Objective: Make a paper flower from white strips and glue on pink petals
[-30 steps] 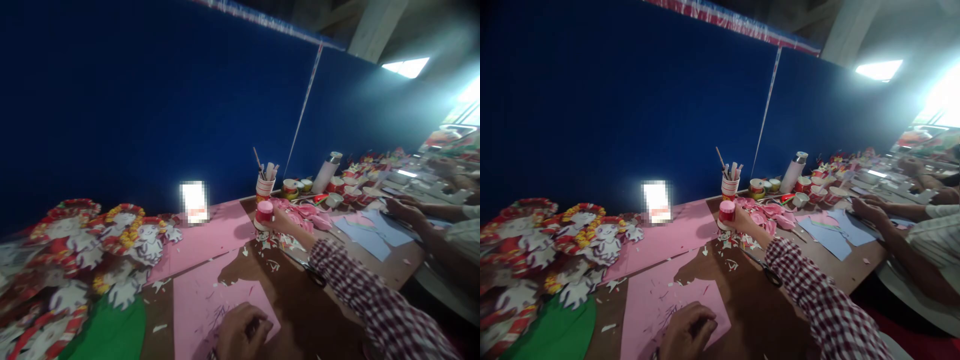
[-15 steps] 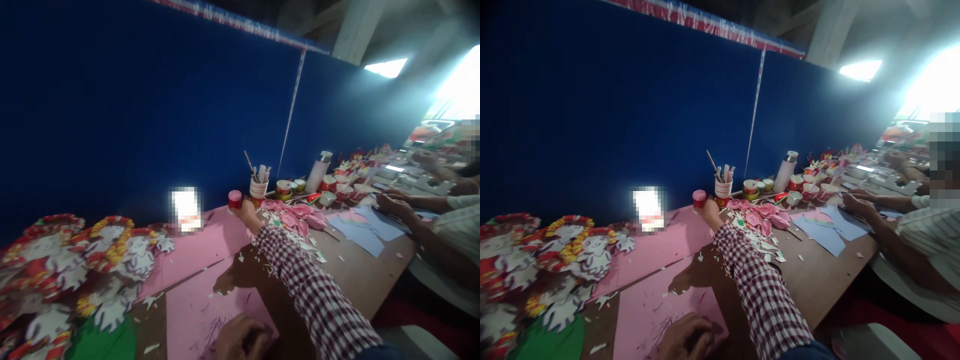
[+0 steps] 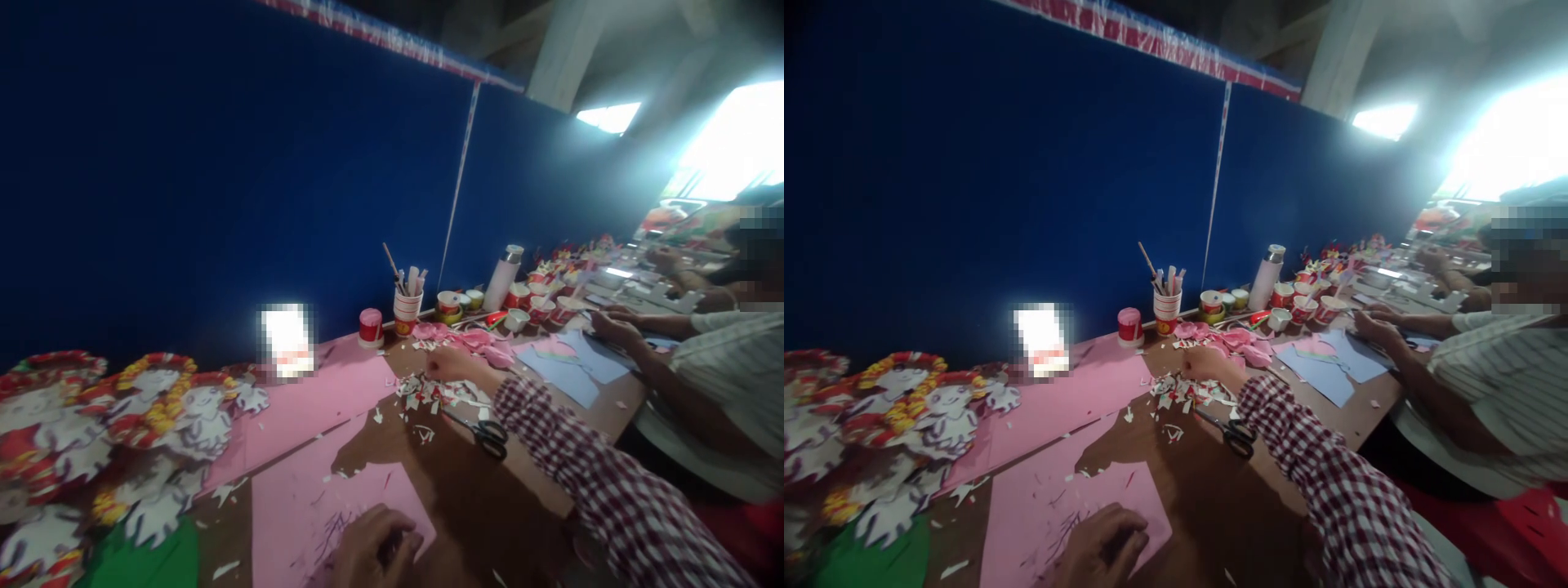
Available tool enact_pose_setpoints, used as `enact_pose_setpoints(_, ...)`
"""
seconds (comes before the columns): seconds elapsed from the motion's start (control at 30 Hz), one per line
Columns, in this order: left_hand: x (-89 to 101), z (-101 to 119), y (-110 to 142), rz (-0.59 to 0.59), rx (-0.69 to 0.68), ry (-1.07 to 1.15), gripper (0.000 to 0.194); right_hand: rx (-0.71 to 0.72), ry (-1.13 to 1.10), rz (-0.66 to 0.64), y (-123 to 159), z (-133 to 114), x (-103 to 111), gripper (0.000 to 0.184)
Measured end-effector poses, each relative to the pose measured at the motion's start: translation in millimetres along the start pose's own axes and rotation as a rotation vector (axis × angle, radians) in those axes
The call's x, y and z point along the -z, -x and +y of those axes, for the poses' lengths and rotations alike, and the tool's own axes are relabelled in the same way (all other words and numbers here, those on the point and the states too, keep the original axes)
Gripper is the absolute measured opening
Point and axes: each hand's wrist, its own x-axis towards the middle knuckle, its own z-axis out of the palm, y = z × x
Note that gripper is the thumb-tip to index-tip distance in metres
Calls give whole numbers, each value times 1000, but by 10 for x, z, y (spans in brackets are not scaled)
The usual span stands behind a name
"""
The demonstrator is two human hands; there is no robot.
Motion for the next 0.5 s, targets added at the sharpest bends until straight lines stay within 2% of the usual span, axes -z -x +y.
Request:
enact_pose_setpoints(0.07,-11,1,-2,13,0,-1,13,-16,-2,35,-67,130,89,17)
enact_pose_setpoints(0.13,-23,2,-3,41,8,0,16,-66,7,127,-232,205,127,26)
enact_pose_setpoints(0.2,-32,3,-3,70,12,2,19,-104,24,202,-411,229,85,34)
enact_pose_setpoints(0.27,-32,5,-4,89,8,6,21,-70,57,214,-512,224,-30,39)
enact_pose_setpoints(0.4,-4,15,-17,84,4,2,19,99,77,188,-349,222,-241,34)
enact_pose_setpoints(0.5,21,15,-31,46,-10,-15,13,169,-70,53,-110,279,-155,25)
